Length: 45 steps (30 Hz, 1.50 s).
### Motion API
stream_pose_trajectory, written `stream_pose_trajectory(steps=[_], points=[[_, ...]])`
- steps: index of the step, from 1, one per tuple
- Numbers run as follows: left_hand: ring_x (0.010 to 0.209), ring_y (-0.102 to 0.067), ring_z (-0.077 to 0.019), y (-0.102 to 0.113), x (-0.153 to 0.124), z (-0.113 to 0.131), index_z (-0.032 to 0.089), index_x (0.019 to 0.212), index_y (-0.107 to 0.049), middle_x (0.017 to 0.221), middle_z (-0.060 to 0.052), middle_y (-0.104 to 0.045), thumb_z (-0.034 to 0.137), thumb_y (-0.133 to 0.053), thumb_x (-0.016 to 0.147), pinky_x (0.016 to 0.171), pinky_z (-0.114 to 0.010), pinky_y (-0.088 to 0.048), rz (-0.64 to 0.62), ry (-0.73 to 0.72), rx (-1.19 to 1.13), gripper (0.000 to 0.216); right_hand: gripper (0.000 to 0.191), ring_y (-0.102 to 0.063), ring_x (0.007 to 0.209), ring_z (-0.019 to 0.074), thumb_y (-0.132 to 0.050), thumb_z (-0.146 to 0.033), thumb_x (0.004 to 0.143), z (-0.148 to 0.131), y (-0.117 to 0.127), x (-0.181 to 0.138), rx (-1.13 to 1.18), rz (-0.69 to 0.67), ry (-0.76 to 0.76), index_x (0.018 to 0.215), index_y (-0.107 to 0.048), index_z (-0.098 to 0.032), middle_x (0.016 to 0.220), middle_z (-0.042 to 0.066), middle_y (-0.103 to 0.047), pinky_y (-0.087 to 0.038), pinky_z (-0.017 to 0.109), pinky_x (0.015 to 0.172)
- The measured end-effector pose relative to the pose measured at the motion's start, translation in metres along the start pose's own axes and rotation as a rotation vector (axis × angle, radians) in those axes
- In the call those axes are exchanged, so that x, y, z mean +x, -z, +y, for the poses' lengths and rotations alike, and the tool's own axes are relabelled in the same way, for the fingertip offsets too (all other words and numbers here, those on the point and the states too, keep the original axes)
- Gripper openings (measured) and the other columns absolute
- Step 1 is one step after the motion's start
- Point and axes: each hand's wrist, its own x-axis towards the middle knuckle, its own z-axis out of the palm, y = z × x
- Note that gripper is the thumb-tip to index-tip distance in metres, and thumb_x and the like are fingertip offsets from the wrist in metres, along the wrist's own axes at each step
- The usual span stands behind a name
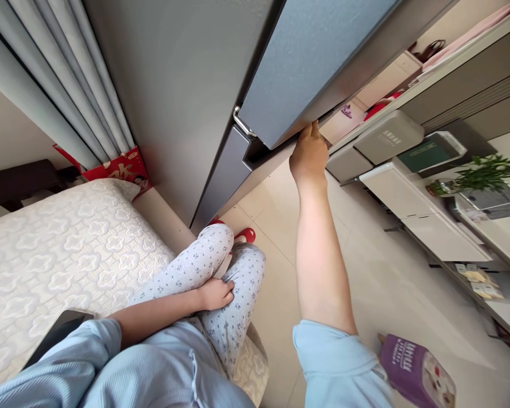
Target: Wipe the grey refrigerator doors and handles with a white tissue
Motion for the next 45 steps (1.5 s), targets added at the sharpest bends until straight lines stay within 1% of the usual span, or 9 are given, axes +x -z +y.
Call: stream_pose_trajectory(steps=[5,10,17,20,23,30,35,38,45], points=[[0.089,-0.074,-0.0291,-0.001,0.002,-0.001,0.016,0.114,-0.062,0.098,-0.014,-0.074,0.035,-0.036,0.103,0.079,-0.036,-0.056,-0.011,-0.003,0.0,0.035,0.063,-0.048,0.147,0.0335,-0.035,-0.01,0.098,0.016,-0.004,0.019,0.014,-0.005,0.004,0.162,-0.035,-0.007,0.168,0.024,-0.029,-0.047,0.049,0.114],[0.089,-0.074,-0.0283,0.001,0.003,0.0,0.016,0.115,-0.061,0.098,-0.013,-0.075,0.035,-0.035,0.104,0.079,-0.035,-0.056,-0.023,-0.002,0.007,0.034,0.057,-0.049,0.144,0.0286,-0.035,-0.019,0.107,0.025,-0.008,0.036,0.009,-0.031,-0.019,0.161,-0.034,-0.002,0.166,0.027,-0.03,-0.045,0.039,0.113],[0.09,-0.074,-0.0299,0.0,0.004,0.001,0.016,0.114,-0.061,0.099,-0.015,-0.074,0.034,-0.035,0.103,0.079,-0.036,-0.056,-0.023,0.004,-0.007,0.034,0.052,-0.056,0.136,0.0282,-0.037,-0.014,0.106,0.02,0.004,0.034,0.008,-0.057,-0.029,0.156,-0.043,-0.001,0.165,0.028,-0.032,-0.045,0.036,0.11],[0.091,-0.074,-0.0306,0.0,0.003,0.001,0.015,0.115,-0.061,0.101,-0.015,-0.074,0.034,-0.035,0.103,0.08,-0.037,-0.056,-0.021,0.005,0.0,0.034,0.057,-0.055,0.138,0.0285,-0.034,-0.008,0.102,0.016,0.007,0.028,0.018,-0.053,-0.022,0.158,-0.039,0.0,0.166,0.026,-0.031,-0.046,0.036,0.111],[0.09,-0.074,-0.0292,0.001,0.002,0.002,0.016,0.115,-0.061,0.1,-0.015,-0.074,0.034,-0.036,0.103,0.08,-0.036,-0.056,-0.014,0.008,0.006,0.034,0.067,-0.056,0.139,0.0314,-0.036,-0.001,0.094,0.011,0.009,0.021,-0.008,-0.054,-0.055,0.161,-0.037,-0.004,0.167,0.023,-0.03,-0.049,0.042,0.11],[0.09,-0.074,-0.0291,0.001,0.0,0.001,0.015,0.113,-0.062,0.097,-0.014,-0.074,0.034,-0.036,0.103,0.082,-0.036,-0.056,0.013,-0.005,0.001,0.034,0.073,-0.054,0.141,0.0332,-0.036,-0.001,0.087,-0.007,0.012,-0.006,0.007,-0.015,-0.023,0.16,-0.039,-0.008,0.168,0.019,-0.03,-0.047,0.051,0.114],[0.09,-0.074,-0.03,-0.003,0.0,-0.001,0.014,0.113,-0.063,0.097,-0.016,-0.074,0.033,-0.036,0.103,0.084,-0.038,-0.056,0.033,-0.01,-0.006,0.034,0.071,-0.046,0.15,0.0287,-0.031,0.002,0.089,-0.024,0.013,-0.032,0.016,0.019,-0.001,0.159,-0.04,-0.01,0.168,0.018,-0.032,-0.048,0.048,0.116],[0.089,-0.073,-0.0281,-0.002,-0.001,-0.001,0.015,0.116,-0.063,0.098,-0.014,-0.074,0.033,-0.036,0.103,0.084,-0.037,-0.057,0.035,-0.006,0.02,0.035,0.066,-0.042,0.153,0.0284,-0.031,0.0,0.092,-0.035,0.015,-0.049,0.025,0.066,0.046,0.156,-0.043,-0.01,0.165,0.02,-0.036,-0.048,0.05,0.117],[0.092,-0.073,-0.028,0.0,-0.005,0.001,0.014,0.116,-0.063,0.098,-0.014,-0.074,0.034,-0.035,0.104,0.085,-0.036,-0.056,0.04,-0.014,0.048,0.037,0.057,-0.044,0.151,0.0292,-0.026,-0.004,0.099,-0.069,0.027,-0.094,0.05,0.137,0.115,0.15,-0.051,-0.008,0.161,0.021,-0.043,-0.048,0.049,0.119]])
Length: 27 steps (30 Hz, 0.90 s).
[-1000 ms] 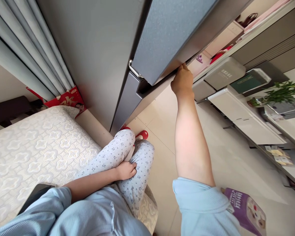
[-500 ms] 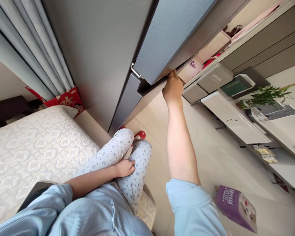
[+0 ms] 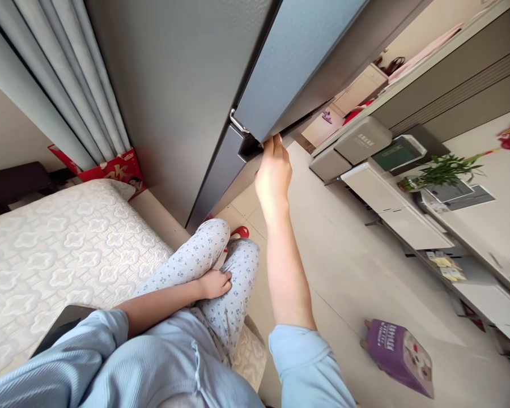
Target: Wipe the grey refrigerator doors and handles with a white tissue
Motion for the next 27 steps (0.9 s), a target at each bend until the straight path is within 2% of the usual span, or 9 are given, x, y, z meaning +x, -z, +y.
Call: stream_pose_trajectory(steps=[5,11,14,19,27], points=[[0.09,-0.073,-0.0281,-0.004,0.0,-0.002,0.014,0.115,-0.063,0.097,-0.015,-0.074,0.035,-0.035,0.104,0.085,-0.036,-0.056,0.017,-0.003,0.003,0.037,0.054,-0.049,0.148,0.0272,-0.021,-0.011,0.105,-0.03,0.01,-0.029,0.025,0.083,0.072,0.145,-0.057,-0.008,0.154,0.019,-0.052,-0.049,0.045,0.119],[0.091,-0.074,-0.03,-0.005,0.0,-0.005,0.015,0.115,-0.063,0.098,-0.015,-0.074,0.035,-0.034,0.103,0.083,-0.038,-0.056,0.014,-0.002,0.003,0.037,0.05,-0.053,0.144,0.0274,-0.024,-0.016,0.108,-0.034,0.015,-0.039,-0.002,0.099,0.131,0.145,-0.057,-0.007,0.153,0.02,-0.053,-0.055,0.043,0.114],[0.092,-0.074,-0.0303,-0.004,0.0,-0.005,0.015,0.115,-0.063,0.099,-0.015,-0.074,0.034,-0.035,0.103,0.083,-0.038,-0.056,0.003,0.006,0.004,0.036,0.05,-0.052,0.145,0.0281,-0.026,-0.016,0.109,-0.026,0.012,-0.029,-0.042,0.061,0.091,0.147,-0.055,-0.006,0.156,0.021,-0.049,-0.056,0.04,0.111],[0.092,-0.074,-0.0301,-0.003,0.0,-0.004,0.015,0.117,-0.063,0.099,-0.015,-0.074,0.035,-0.034,0.103,0.083,-0.038,-0.056,-0.013,0.014,-0.011,0.037,0.054,-0.054,0.143,0.0298,-0.022,-0.009,0.106,-0.001,-0.004,0.006,-0.067,0.025,0.0,0.15,-0.052,-0.002,0.158,0.026,-0.045,-0.058,0.042,0.106],[0.086,-0.074,-0.0271,-0.007,0.004,-0.006,0.016,0.113,-0.063,0.095,-0.013,-0.074,0.034,-0.037,0.103,0.081,-0.035,-0.057,-0.01,-0.005,-0.017,0.034,0.059,-0.049,0.148,0.0303,-0.028,-0.003,0.1,0.044,-0.027,0.048,-0.136,-0.074,-0.028,0.157,-0.042,-0.004,0.161,0.026,-0.04,-0.056,0.044,0.108]])
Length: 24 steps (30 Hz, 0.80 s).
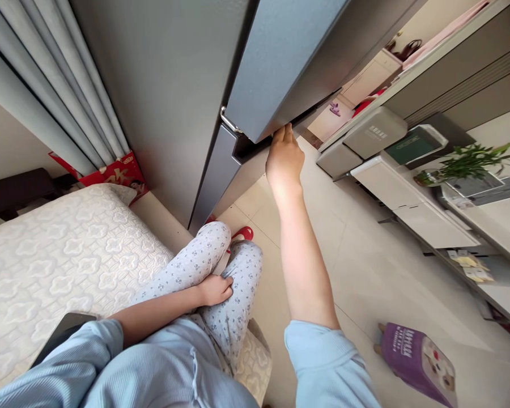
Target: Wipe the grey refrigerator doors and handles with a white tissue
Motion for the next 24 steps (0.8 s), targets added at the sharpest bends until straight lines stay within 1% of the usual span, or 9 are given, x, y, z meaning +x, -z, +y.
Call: stream_pose_trajectory(steps=[4,8,12,14,17,21,22,24], points=[[0.086,-0.074,-0.0278,0.001,0.002,0.001,0.016,0.112,-0.063,0.096,-0.013,-0.074,0.035,-0.037,0.103,0.079,-0.035,-0.056,-0.014,-0.002,-0.005,0.033,0.057,-0.047,0.148,0.0314,-0.027,-0.009,0.103,0.011,-0.006,0.009,-0.036,-0.034,-0.017,0.16,-0.039,-0.007,0.163,0.025,-0.037,-0.054,0.045,0.109],[0.086,-0.074,-0.0284,0.003,0.003,0.002,0.016,0.111,-0.063,0.095,-0.013,-0.074,0.035,-0.037,0.103,0.077,-0.035,-0.055,-0.023,0.008,-0.013,0.033,0.057,-0.045,0.149,0.0329,-0.031,-0.014,0.105,0.017,-0.005,0.018,-0.059,-0.077,-0.044,0.162,-0.035,-0.008,0.166,0.025,-0.032,-0.052,0.045,0.11],[0.087,-0.074,-0.0282,0.006,0.003,0.003,0.016,0.113,-0.063,0.096,-0.012,-0.074,0.035,-0.037,0.103,0.077,-0.035,-0.055,-0.034,0.005,-0.012,0.033,0.058,-0.043,0.151,0.0318,-0.025,-0.014,0.106,0.024,0.0,0.029,-0.04,-0.128,-0.077,0.163,-0.031,-0.004,0.167,0.028,-0.026,-0.05,0.042,0.11],[0.088,-0.074,-0.0276,0.007,0.003,0.004,0.017,0.114,-0.063,0.097,-0.012,-0.074,0.035,-0.037,0.103,0.078,-0.034,-0.055,-0.045,0.002,-0.002,0.034,0.06,-0.042,0.151,0.0312,-0.024,-0.01,0.104,0.028,0.003,0.036,-0.013,-0.153,-0.094,0.163,-0.03,-0.003,0.168,0.028,-0.023,-0.048,0.04,0.11],[0.088,-0.075,-0.0269,0.008,0.004,0.004,0.017,0.115,-0.063,0.098,-0.011,-0.075,0.035,-0.036,0.104,0.079,-0.034,-0.056,-0.056,0.003,0.01,0.034,0.065,-0.045,0.148,0.0317,-0.03,-0.005,0.099,0.035,0.005,0.045,0.037,-0.186,-0.114,0.163,-0.03,-0.002,0.17,0.026,-0.021,-0.045,0.041,0.111],[0.089,-0.075,-0.0273,0.008,0.005,0.005,0.016,0.115,-0.062,0.099,-0.011,-0.075,0.034,-0.035,0.104,0.079,-0.034,-0.056,-0.062,0.0,0.005,0.034,0.064,-0.046,0.146,0.0337,-0.039,-0.017,0.102,0.043,0.006,0.057,0.104,-0.213,-0.133,0.164,-0.029,-0.004,0.17,0.025,-0.018,-0.044,0.046,0.112],[0.09,-0.075,-0.0277,0.008,0.005,0.006,0.016,0.115,-0.062,0.099,-0.012,-0.075,0.034,-0.035,0.104,0.079,-0.035,-0.056,-0.064,0.0,0.004,0.034,0.065,-0.046,0.147,0.034,-0.041,-0.018,0.102,0.043,0.007,0.058,0.107,-0.221,-0.14,0.164,-0.028,-0.005,0.17,0.025,-0.018,-0.043,0.046,0.113],[0.09,-0.075,-0.0285,0.008,0.005,0.006,0.016,0.115,-0.062,0.1,-0.012,-0.075,0.034,-0.035,0.104,0.079,-0.036,-0.056,-0.068,0.003,-0.001,0.034,0.065,-0.048,0.145,0.0341,-0.042,-0.014,0.101,0.041,0.009,0.058,0.089,-0.235,-0.155,0.164,-0.028,-0.004,0.17,0.025,-0.018,-0.043,0.046,0.114]])
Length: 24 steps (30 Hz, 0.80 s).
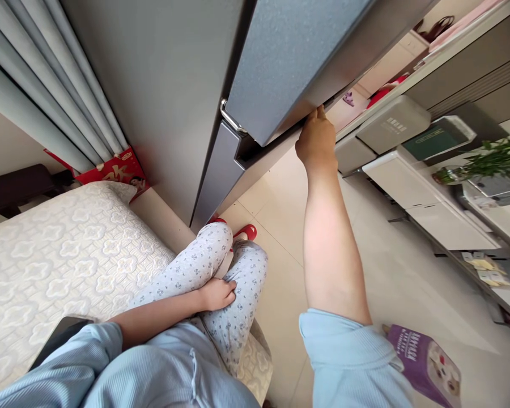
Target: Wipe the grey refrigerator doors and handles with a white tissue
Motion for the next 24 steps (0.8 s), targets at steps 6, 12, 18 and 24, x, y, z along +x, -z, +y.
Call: stream_pose_trajectory(steps=[6,12,18,24], points=[[0.091,-0.074,-0.03,0.004,-0.003,0.002,0.016,0.114,-0.062,0.1,-0.014,-0.074,0.033,-0.036,0.103,0.081,-0.037,-0.056,0.005,0.009,-0.015,0.033,0.057,-0.057,0.137,0.0272,-0.026,-0.008,0.105,-0.009,0.0,-0.011,-0.083,0.033,-0.02,0.161,-0.032,0.001,0.167,0.029,-0.024,-0.045,0.034,0.11],[0.087,-0.074,-0.0272,-0.002,-0.002,-0.002,0.016,0.114,-0.063,0.096,-0.013,-0.074,0.034,-0.036,0.103,0.081,-0.034,-0.056,0.04,0.0,-0.013,0.034,0.056,-0.059,0.136,0.0308,-0.03,-0.011,0.104,-0.008,-0.017,-0.018,-0.106,0.122,0.044,0.16,-0.037,-0.003,0.166,0.028,-0.03,-0.053,0.04,0.106],[0.088,-0.073,-0.0281,-0.003,-0.003,-0.003,0.015,0.115,-0.063,0.097,-0.014,-0.074,0.034,-0.036,0.104,0.081,-0.035,-0.055,0.057,-0.001,-0.009,0.035,0.063,-0.054,0.142,0.0307,-0.026,-0.005,0.098,-0.026,-0.026,-0.046,-0.048,0.187,0.073,0.16,-0.037,-0.006,0.166,0.025,-0.032,-0.055,0.046,0.106],[0.089,-0.073,-0.0272,0.0,-0.007,0.001,0.014,0.116,-0.063,0.098,-0.014,-0.074,0.033,-0.036,0.104,0.082,-0.035,-0.056,0.06,0.014,0.004,0.034,0.061,-0.055,0.141,0.0295,-0.028,-0.006,0.097,-0.055,-0.018,-0.096,-0.07,0.218,0.11,0.158,-0.039,-0.003,0.164,0.027,-0.035,-0.056,0.043,0.105]])
